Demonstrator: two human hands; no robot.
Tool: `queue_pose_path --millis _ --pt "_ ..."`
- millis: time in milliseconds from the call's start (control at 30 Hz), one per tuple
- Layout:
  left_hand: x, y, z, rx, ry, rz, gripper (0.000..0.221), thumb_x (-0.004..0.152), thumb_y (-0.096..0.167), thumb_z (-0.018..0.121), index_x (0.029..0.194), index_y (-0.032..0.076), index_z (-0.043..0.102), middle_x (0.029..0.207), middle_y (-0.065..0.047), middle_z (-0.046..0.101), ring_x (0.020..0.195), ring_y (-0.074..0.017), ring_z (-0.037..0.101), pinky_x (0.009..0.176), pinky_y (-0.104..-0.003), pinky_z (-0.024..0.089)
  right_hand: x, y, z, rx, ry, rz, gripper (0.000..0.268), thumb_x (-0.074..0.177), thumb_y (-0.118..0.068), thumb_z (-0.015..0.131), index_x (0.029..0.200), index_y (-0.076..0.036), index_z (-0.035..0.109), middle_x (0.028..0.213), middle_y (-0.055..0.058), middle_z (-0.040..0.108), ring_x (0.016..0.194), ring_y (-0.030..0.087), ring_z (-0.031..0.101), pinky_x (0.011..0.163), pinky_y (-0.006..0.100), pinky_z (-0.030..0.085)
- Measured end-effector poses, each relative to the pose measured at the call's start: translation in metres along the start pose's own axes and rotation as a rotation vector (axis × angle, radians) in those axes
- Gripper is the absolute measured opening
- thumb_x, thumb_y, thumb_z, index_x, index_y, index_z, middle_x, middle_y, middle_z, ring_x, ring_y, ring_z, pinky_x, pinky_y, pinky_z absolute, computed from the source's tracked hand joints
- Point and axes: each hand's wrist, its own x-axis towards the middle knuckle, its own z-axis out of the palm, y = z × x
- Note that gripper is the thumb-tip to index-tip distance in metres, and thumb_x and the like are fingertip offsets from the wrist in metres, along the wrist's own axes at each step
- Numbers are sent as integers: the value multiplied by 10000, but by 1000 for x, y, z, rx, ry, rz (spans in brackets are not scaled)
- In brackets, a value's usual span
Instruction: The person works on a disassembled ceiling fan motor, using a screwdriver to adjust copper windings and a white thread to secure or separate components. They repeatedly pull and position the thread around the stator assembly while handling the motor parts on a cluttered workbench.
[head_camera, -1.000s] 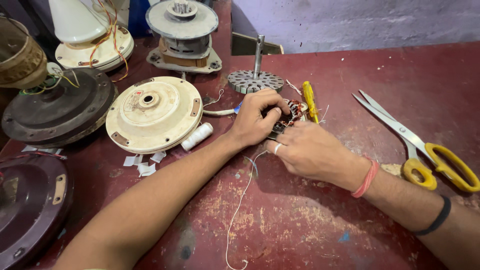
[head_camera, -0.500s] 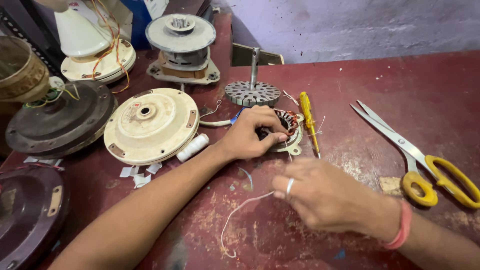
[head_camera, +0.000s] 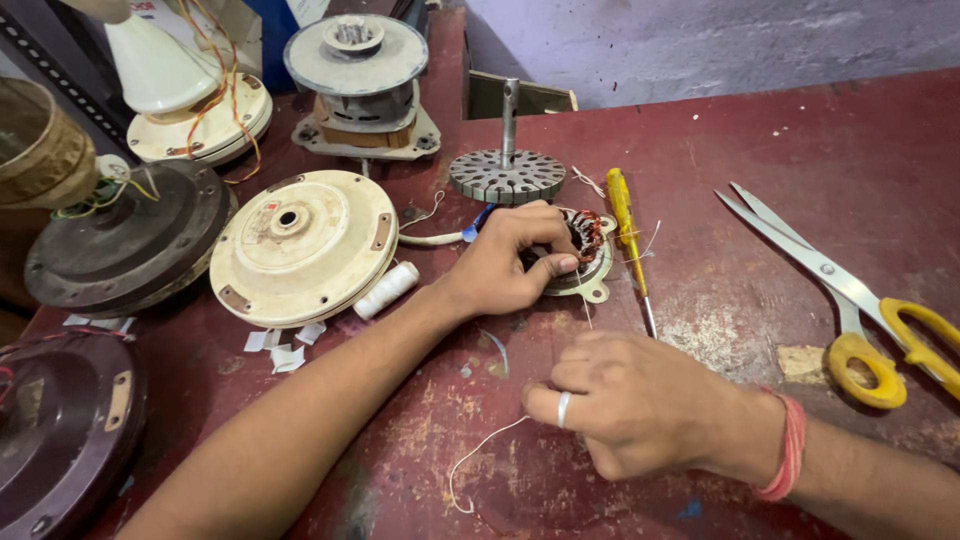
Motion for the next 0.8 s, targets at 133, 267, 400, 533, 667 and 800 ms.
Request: queue_pose_path --millis 133,267,400,533,667,800 --pt "-3 7 1 100 26 80 127 833 -35 722 938 2 661 899 -114 635 890 -286 593 804 -392 486 -1 -8 -1 -15 16 -25 396 602 -99 653 990 -19 639 735 90 561 716 306 589 671 425 488" --pt "-4 13 1 142 -2 98 265 769 -89 672 1012 15 691 910 -106 604 894 -283 598 794 -393 493 -13 -4 -9 -6 147 -108 398 608 -56 605 997 21 648 698 71 522 621 256 529 577 406 443" --pt "1 12 -3 170 -62 130 358 708 -94 688 1045 23 720 879 -81 593 888 -269 596 779 -391 478 -28 8 -13 -16 332 -94 239 689 38 574 902 -54 634 626 -15 417 506 160 370 469 385 307" --pt "-1 13 -3 235 -111 165 379 596 -32 741 969 38 737 856 -95 571 870 -292 565 728 -407 458 -31 25 -24 131 740 0 137 884 66 503 950 -36 567 646 -19 470 510 80 413 445 245 338" --pt "2 11 -2 217 -126 151 349 626 -45 723 966 31 724 863 -85 575 888 -285 571 745 -403 462 -33 66 -42 297 1271 215 47 1056 -27 449 1019 -50 465 672 29 470 509 102 475 477 301 452" --pt "2 12 1 217 -122 129 291 643 -51 718 925 22 703 875 -89 579 884 -285 568 741 -402 461 -77 121 -60 571 1647 632 148 1121 -66 457 994 -138 473 722 5 484 592 123 451 502 313 420"
